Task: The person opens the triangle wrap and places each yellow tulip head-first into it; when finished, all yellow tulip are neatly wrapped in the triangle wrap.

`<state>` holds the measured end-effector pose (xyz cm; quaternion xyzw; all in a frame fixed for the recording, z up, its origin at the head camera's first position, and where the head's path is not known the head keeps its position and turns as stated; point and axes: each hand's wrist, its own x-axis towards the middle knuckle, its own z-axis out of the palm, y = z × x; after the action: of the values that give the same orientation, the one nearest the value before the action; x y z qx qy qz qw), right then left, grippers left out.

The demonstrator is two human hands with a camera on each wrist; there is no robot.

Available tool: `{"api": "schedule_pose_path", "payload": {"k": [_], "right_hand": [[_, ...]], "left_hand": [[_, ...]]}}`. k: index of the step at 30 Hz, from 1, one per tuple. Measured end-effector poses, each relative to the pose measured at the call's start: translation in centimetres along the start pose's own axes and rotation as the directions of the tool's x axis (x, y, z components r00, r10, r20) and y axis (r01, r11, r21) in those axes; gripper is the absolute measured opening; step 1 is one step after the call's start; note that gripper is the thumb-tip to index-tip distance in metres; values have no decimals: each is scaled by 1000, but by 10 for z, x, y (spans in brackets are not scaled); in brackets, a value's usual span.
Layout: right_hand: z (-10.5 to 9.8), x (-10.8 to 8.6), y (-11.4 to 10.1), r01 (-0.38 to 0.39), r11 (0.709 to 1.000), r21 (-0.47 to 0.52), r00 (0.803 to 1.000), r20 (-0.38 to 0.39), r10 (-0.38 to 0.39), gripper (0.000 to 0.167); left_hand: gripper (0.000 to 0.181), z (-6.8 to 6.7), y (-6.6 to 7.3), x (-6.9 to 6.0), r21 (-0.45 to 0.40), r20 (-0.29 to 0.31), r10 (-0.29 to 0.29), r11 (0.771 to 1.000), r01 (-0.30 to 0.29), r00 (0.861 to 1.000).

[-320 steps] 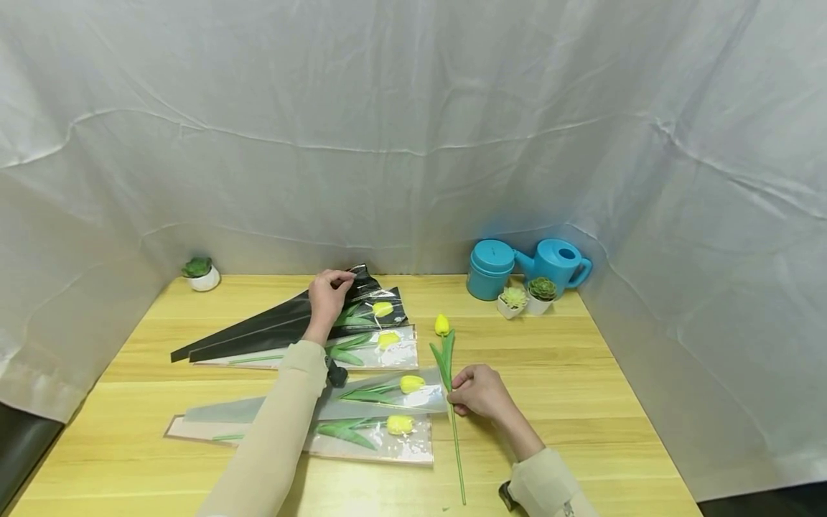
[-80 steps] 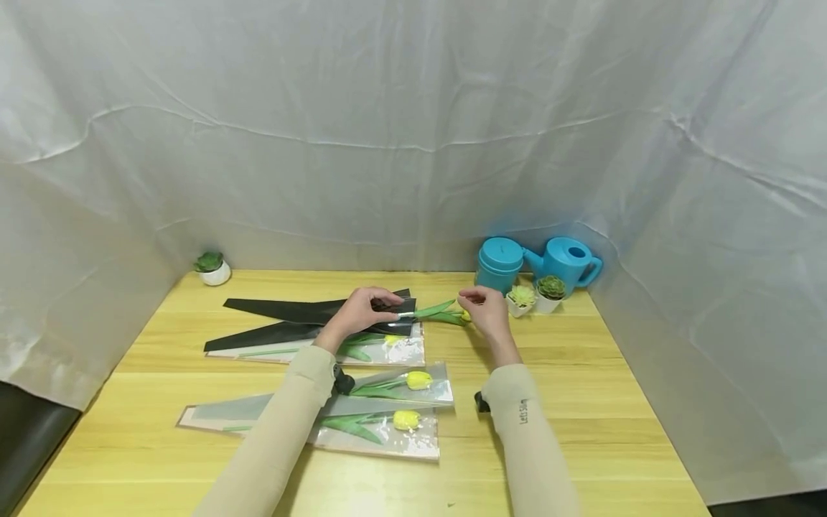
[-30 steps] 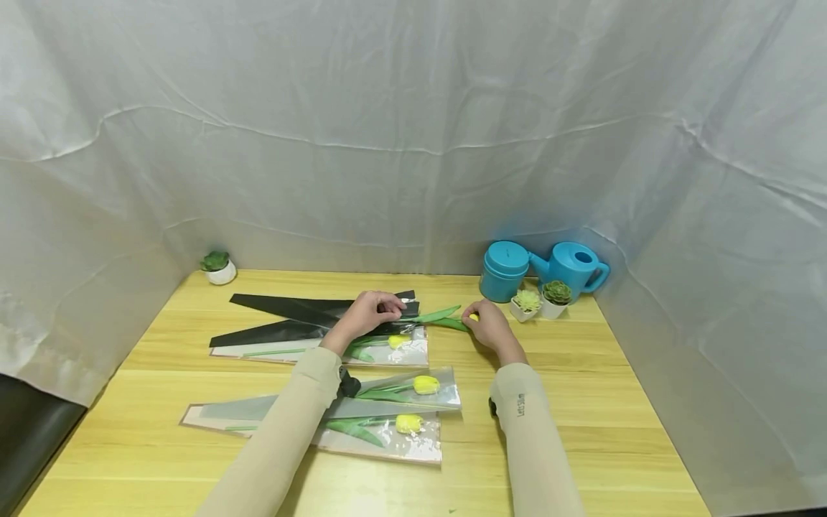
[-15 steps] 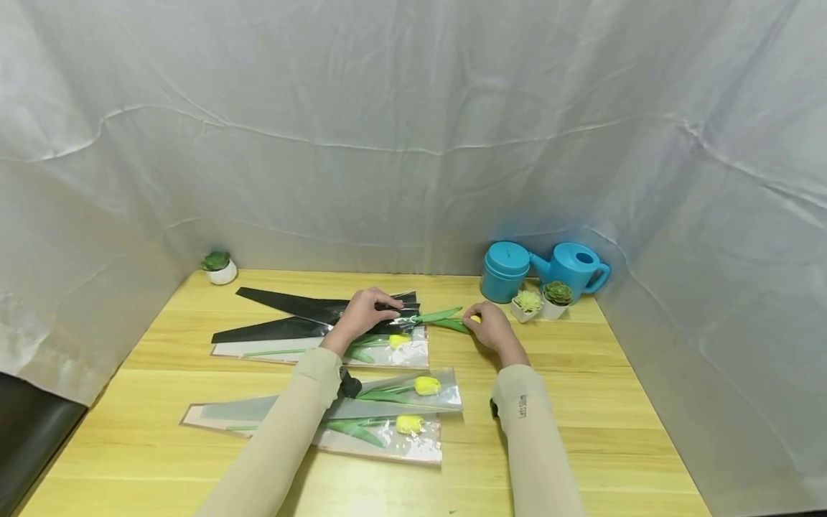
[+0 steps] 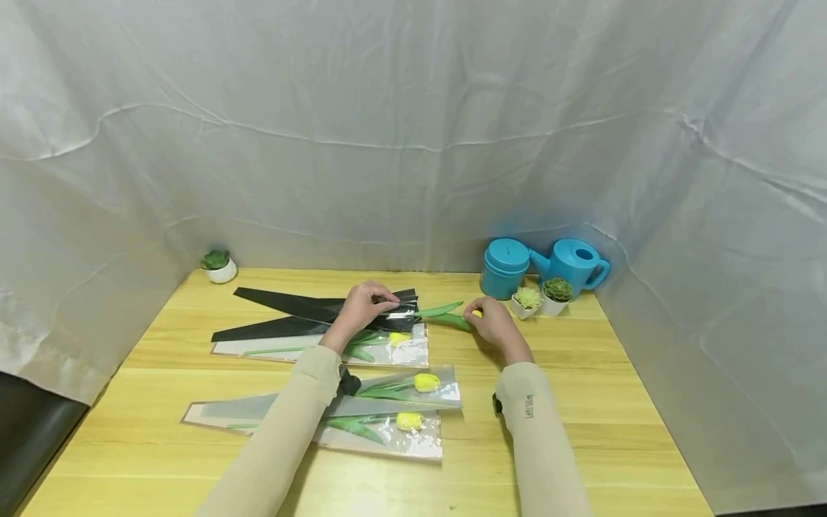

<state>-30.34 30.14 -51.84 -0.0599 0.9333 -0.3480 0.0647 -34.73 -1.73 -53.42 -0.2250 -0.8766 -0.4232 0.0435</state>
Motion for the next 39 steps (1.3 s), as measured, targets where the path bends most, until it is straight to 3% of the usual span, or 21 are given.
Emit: {"api": "schedule_pose_path", "payload": {"k": [6, 14, 28, 39], "right_hand": [[-11, -4, -9, 18, 999, -44, 1000, -15, -19, 21], [-19, -7, -26, 58, 995, -85, 998, -24, -60, 23], [-6, -9, -63, 57, 995, -77, 997, -48, -61, 20], [10, 1, -80, 50, 995, -81, 998, -41, -53, 21]], "left_hand": [[9, -4, 2, 1, -59, -16, 17, 998, -18, 1000], [7, -6, 6, 1, -45, -31, 32, 998, -34, 999], [19, -6, 16, 0, -84, -47, 42, 995, -46, 998], [19, -2, 22, 0, -123, -58, 60, 990, -67, 996]]}}
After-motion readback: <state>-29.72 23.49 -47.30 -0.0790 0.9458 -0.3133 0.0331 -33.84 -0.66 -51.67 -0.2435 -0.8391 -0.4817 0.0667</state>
